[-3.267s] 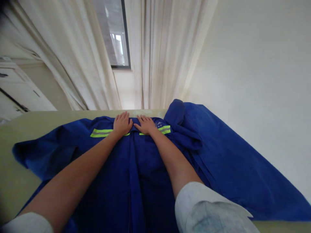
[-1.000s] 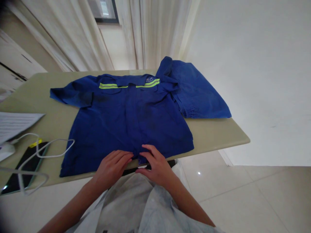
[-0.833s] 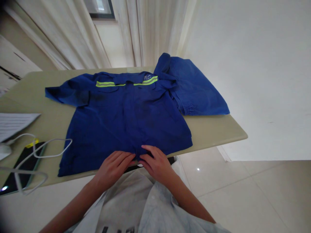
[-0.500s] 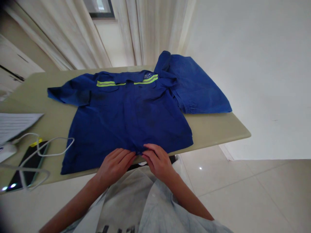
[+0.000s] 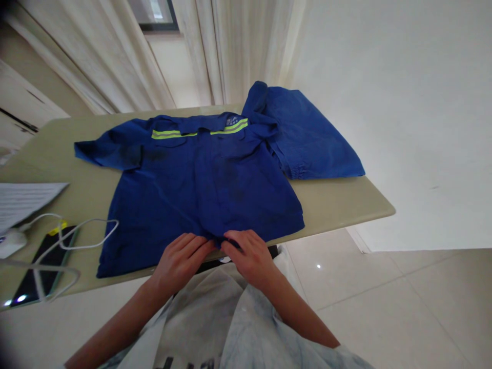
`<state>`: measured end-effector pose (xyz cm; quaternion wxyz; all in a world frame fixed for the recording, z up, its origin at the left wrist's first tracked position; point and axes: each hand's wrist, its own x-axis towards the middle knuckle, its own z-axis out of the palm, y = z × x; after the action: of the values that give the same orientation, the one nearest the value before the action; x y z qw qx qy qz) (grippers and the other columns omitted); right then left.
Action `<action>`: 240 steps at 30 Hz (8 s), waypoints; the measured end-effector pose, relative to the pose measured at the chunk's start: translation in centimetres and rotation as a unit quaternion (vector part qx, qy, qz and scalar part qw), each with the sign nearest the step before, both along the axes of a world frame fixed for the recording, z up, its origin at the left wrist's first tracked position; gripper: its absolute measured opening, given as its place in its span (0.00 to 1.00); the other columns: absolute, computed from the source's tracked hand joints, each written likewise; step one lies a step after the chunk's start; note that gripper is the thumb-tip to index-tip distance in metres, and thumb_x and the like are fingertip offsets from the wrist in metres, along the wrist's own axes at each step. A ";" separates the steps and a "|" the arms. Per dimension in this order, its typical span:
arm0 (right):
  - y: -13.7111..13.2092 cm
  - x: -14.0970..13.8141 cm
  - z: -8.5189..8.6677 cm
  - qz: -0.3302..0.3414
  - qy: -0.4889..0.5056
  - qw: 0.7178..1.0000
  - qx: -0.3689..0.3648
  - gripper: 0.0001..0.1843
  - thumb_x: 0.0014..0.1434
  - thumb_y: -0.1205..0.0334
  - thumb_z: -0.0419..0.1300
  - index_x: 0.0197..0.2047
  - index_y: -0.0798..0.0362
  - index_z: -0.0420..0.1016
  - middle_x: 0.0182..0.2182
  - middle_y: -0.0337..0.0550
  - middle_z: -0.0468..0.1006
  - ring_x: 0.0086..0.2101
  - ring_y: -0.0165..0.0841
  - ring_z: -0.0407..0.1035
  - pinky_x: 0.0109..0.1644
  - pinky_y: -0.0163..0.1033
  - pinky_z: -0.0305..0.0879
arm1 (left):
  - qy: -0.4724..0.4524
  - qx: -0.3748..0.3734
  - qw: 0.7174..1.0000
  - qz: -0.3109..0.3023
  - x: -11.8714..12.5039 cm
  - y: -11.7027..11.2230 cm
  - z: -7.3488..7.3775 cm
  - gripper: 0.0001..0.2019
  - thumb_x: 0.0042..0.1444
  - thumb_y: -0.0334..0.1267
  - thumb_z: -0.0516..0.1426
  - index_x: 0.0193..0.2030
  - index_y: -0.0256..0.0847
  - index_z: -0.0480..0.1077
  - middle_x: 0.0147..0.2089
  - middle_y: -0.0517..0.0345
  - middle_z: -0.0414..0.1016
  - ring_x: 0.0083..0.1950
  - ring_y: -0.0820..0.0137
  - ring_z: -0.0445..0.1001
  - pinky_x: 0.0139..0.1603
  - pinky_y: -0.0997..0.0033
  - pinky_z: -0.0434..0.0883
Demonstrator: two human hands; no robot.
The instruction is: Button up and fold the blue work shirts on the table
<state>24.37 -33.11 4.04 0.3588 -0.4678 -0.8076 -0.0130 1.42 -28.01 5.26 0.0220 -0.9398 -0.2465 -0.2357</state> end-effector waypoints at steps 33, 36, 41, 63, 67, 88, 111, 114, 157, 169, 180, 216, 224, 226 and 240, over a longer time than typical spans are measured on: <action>0.6 -0.4 1.2 0.024 -0.052 0.998 -0.005 0.12 0.74 0.70 0.52 0.46 0.54 0.77 0.43 0.49 0.78 0.39 0.35 0.73 0.45 0.40 0.72 | -0.012 0.006 0.999 0.031 0.0 -0.5 -0.8 0.10 0.73 0.30 0.51 0.51 0.37 0.74 0.40 0.53 0.77 0.38 0.65 0.70 0.39 0.61 0.67; 0.7 -0.5 1.1 0.021 -0.059 0.998 -0.008 0.12 0.75 0.70 0.52 0.46 0.54 0.77 0.42 0.48 0.78 0.37 0.34 0.72 0.43 0.39 0.72 | -0.024 0.012 0.999 0.030 0.1 -0.4 -0.9 0.12 0.74 0.29 0.48 0.52 0.36 0.74 0.41 0.52 0.78 0.39 0.64 0.70 0.39 0.60 0.67; 0.9 -0.5 0.8 0.017 -0.064 0.998 0.011 0.11 0.75 0.70 0.52 0.44 0.54 0.76 0.40 0.47 0.77 0.37 0.35 0.71 0.42 0.39 0.70 | -0.030 0.011 0.999 0.019 0.1 -0.4 -0.9 0.12 0.74 0.28 0.48 0.52 0.35 0.73 0.38 0.53 0.76 0.37 0.64 0.70 0.38 0.60 0.65; 0.6 -0.4 0.2 0.009 -0.063 0.998 0.018 0.10 0.73 0.71 0.55 0.45 0.53 0.78 0.40 0.46 0.76 0.36 0.34 0.70 0.42 0.39 0.68 | -0.011 0.007 0.999 0.036 0.2 -0.5 -1.6 0.07 0.70 0.28 0.54 0.50 0.39 0.73 0.37 0.56 0.75 0.37 0.64 0.71 0.41 0.61 0.65; 0.7 -0.6 0.1 0.006 -0.058 0.998 0.029 0.11 0.73 0.71 0.54 0.45 0.54 0.78 0.40 0.47 0.76 0.36 0.35 0.70 0.41 0.40 0.68 | -0.023 0.000 0.999 0.032 0.2 -0.5 -1.8 0.05 0.69 0.27 0.56 0.46 0.39 0.72 0.37 0.57 0.74 0.36 0.65 0.69 0.39 0.61 0.63; 1.4 -0.7 1.1 0.034 0.089 0.986 -0.134 0.08 0.74 0.65 0.58 0.46 0.51 0.80 0.46 0.46 0.77 0.44 0.33 0.76 0.51 0.37 0.75 | -0.114 -0.039 0.992 0.045 0.5 -0.2 0.5 0.03 0.72 0.31 0.58 0.46 0.40 0.74 0.37 0.57 0.79 0.36 0.68 0.73 0.41 0.65 0.69; 1.4 0.0 1.6 0.014 0.329 0.932 -0.151 0.05 0.64 0.65 0.71 0.44 0.48 0.85 0.43 0.44 0.81 0.44 0.35 0.78 0.52 0.40 0.76 | -0.206 -0.186 0.959 0.057 2.1 0.3 1.1 0.03 0.69 0.33 0.61 0.47 0.41 0.76 0.43 0.55 0.80 0.44 0.66 0.76 0.47 0.66 0.73; 1.1 -0.1 1.5 0.006 0.306 0.947 -0.099 0.06 0.65 0.67 0.69 0.44 0.47 0.84 0.44 0.45 0.81 0.45 0.35 0.78 0.52 0.40 0.76 | -0.207 -0.185 0.959 0.054 2.2 0.2 1.1 0.03 0.68 0.33 0.61 0.47 0.41 0.76 0.42 0.55 0.79 0.43 0.66 0.76 0.46 0.65 0.73; 0.3 -1.2 -0.1 -0.054 0.270 0.961 -0.033 0.07 0.65 0.69 0.67 0.45 0.48 0.83 0.43 0.46 0.80 0.43 0.37 0.78 0.49 0.42 0.79 | -0.210 -0.358 0.907 0.072 2.4 -0.1 1.6 0.04 0.65 0.31 0.59 0.45 0.43 0.71 0.43 0.56 0.74 0.43 0.68 0.73 0.45 0.67 0.72; 0.3 -1.2 -0.7 -0.014 0.225 0.974 -0.020 0.12 0.69 0.72 0.63 0.48 0.46 0.83 0.46 0.47 0.78 0.45 0.34 0.77 0.49 0.41 0.80 | -0.187 -0.545 0.815 0.063 1.1 1.5 2.4 0.09 0.70 0.44 0.58 0.42 0.42 0.75 0.39 0.59 0.78 0.40 0.69 0.76 0.38 0.71 0.69; 0.2 -1.0 -1.0 0.012 0.182 0.983 -0.009 0.16 0.68 0.74 0.61 0.53 0.46 0.83 0.48 0.48 0.79 0.47 0.36 0.77 0.50 0.41 0.79 | -0.174 -0.538 0.821 0.079 1.0 1.2 2.9 0.09 0.66 0.45 0.62 0.43 0.43 0.77 0.37 0.59 0.79 0.37 0.69 0.75 0.35 0.73 0.69; 0.1 -1.4 -1.4 -0.017 0.147 0.989 0.025 0.10 0.67 0.69 0.68 0.50 0.50 0.83 0.38 0.45 0.81 0.37 0.34 0.77 0.41 0.39 0.77 | -0.122 -0.422 0.892 0.104 -0.6 0.7 2.1 0.14 0.61 0.48 0.69 0.48 0.45 0.77 0.42 0.59 0.81 0.41 0.66 0.77 0.40 0.68 0.72; 0.3 -1.7 -0.8 -0.003 0.123 0.991 0.048 0.09 0.66 0.71 0.68 0.48 0.53 0.83 0.37 0.45 0.81 0.36 0.33 0.76 0.41 0.38 0.75 | -0.013 -0.223 0.973 0.062 -1.9 0.6 0.9 0.05 0.68 0.33 0.61 0.47 0.45 0.78 0.44 0.57 0.80 0.43 0.65 0.73 0.46 0.62 0.67; 0.3 -1.6 -0.6 0.006 0.115 0.992 0.054 0.09 0.66 0.72 0.68 0.48 0.53 0.83 0.37 0.45 0.81 0.36 0.33 0.76 0.41 0.39 0.75 | -0.032 -0.195 0.979 0.059 -1.7 0.5 0.8 0.05 0.71 0.35 0.59 0.48 0.45 0.78 0.43 0.57 0.80 0.42 0.66 0.72 0.45 0.62 0.66; 0.2 -1.7 0.1 0.007 0.092 0.995 0.037 0.07 0.68 0.73 0.65 0.45 0.53 0.82 0.36 0.44 0.81 0.35 0.33 0.75 0.41 0.39 0.74 | -0.049 -0.087 0.994 0.032 -0.9 0.4 1.4 0.07 0.73 0.35 0.57 0.44 0.40 0.77 0.37 0.57 0.77 0.38 0.68 0.70 0.41 0.63 0.67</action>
<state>22.65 -32.89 4.14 0.4490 -0.4474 -0.7734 0.0027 0.49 -27.58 6.61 -0.0641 -0.9170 -0.2968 -0.2587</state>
